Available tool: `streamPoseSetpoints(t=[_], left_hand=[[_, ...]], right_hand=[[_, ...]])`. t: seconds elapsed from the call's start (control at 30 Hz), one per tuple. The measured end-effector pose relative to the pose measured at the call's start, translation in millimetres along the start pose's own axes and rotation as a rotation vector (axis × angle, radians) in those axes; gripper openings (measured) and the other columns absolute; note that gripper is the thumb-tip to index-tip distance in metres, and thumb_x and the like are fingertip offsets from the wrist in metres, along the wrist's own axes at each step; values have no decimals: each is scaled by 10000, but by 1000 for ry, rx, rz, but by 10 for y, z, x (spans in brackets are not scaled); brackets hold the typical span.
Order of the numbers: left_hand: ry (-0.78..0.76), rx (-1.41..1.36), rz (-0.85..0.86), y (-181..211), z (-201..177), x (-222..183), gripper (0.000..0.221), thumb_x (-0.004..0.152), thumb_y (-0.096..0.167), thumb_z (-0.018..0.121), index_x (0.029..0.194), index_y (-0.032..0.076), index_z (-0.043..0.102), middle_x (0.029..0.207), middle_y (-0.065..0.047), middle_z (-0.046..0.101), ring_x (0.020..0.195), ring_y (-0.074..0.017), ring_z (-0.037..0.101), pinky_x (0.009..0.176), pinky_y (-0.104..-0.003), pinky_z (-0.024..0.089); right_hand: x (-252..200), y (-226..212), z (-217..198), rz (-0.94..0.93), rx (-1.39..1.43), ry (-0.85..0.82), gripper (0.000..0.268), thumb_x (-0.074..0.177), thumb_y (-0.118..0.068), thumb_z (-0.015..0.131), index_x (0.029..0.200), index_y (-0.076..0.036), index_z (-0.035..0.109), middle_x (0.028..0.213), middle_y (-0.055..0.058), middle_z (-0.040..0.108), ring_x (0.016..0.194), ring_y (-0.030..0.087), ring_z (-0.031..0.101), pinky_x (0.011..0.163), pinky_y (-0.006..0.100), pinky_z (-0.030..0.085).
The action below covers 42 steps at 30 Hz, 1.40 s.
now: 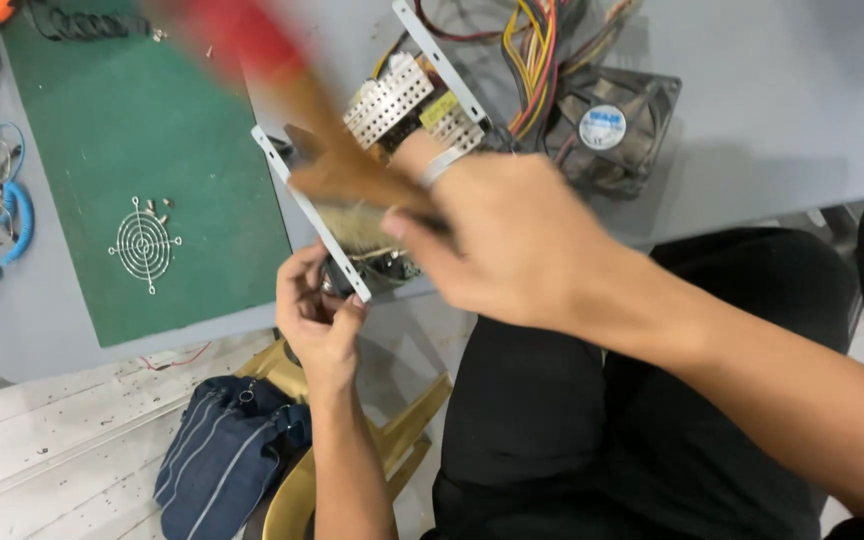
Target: Disassembling and cleaning a computer power supply unit using a screwdriver and a brush
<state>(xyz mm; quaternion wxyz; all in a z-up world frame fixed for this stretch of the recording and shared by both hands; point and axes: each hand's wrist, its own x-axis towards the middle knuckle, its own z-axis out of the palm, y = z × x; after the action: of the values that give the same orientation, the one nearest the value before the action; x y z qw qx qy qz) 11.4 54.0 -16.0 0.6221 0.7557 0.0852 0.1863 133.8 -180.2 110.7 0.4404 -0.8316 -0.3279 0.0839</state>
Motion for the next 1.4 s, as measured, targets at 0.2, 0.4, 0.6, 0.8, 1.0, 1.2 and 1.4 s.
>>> streamPoseSetpoints(t=[0.2, 0.4, 0.6, 0.8, 1.0, 1.2, 1.4], left_hand=[[-76, -95, 77, -29, -10, -26, 573, 876, 175, 779, 1378, 54, 529, 1417, -159, 590, 1007, -141, 529, 774, -263, 401], [-51, -427, -18, -90, -25, 38, 606, 720, -14, 773, 1287, -31, 559, 1375, -167, 642, 1059, -165, 717, 759, -180, 611], [-93, -463, -16, -41, -48, 33, 577, 739, -63, 791, 1278, -37, 583, 1347, -162, 657, 1079, -169, 716, 771, -179, 613], [-92, -424, -21, 16, -23, 38, 596, 717, -63, 822, 1278, -33, 621, 1216, -122, 701, 1027, -155, 715, 760, -184, 617], [-60, -409, -12, -139, -37, 83, 575, 729, -62, 828, 1269, -25, 633, 1195, -101, 691, 1014, -139, 698, 804, -207, 611], [-49, -378, -17, -119, -23, 104, 565, 719, -51, 842, 1250, -17, 653, 1235, -95, 696, 1044, -135, 694, 858, -221, 599], [-47, -356, -14, -98, -21, 98, 568, 718, -31, 837, 1256, -10, 656, 1218, -93, 691, 1070, -147, 679, 899, -249, 593]], right_hand=[[-651, 16, 37, 68, 328, 318, 403, 957, -91, 621, 1298, 90, 508, 1213, 201, 617, 1123, 318, 634, 951, 395, 556], [-1025, 447, 1109, 355, 231, 335, 330, 912, -313, 722, 918, 3, 628, 681, 255, 687, 725, 473, 725, 555, 524, 518], [-943, 65, 1238, 86, 125, 419, 240, 956, -230, 665, 1045, -25, 575, 706, 214, 703, 683, 406, 736, 587, 467, 580], [-770, 50, 1089, -32, 31, 329, 321, 1022, -248, 572, 1092, 54, 484, 606, 201, 654, 580, 422, 705, 495, 500, 538], [-1007, -25, 973, 7, 88, 326, 276, 997, -272, 595, 985, -1, 540, 590, 189, 630, 630, 469, 689, 545, 515, 530], [-995, 196, 1150, 91, 157, 448, 332, 1007, -291, 610, 871, 0, 525, 547, 230, 603, 569, 460, 674, 461, 461, 497], [-1073, 22, 1076, 4, -127, 367, 296, 989, -272, 568, 1106, -7, 504, 639, 191, 676, 610, 429, 713, 551, 521, 544]])
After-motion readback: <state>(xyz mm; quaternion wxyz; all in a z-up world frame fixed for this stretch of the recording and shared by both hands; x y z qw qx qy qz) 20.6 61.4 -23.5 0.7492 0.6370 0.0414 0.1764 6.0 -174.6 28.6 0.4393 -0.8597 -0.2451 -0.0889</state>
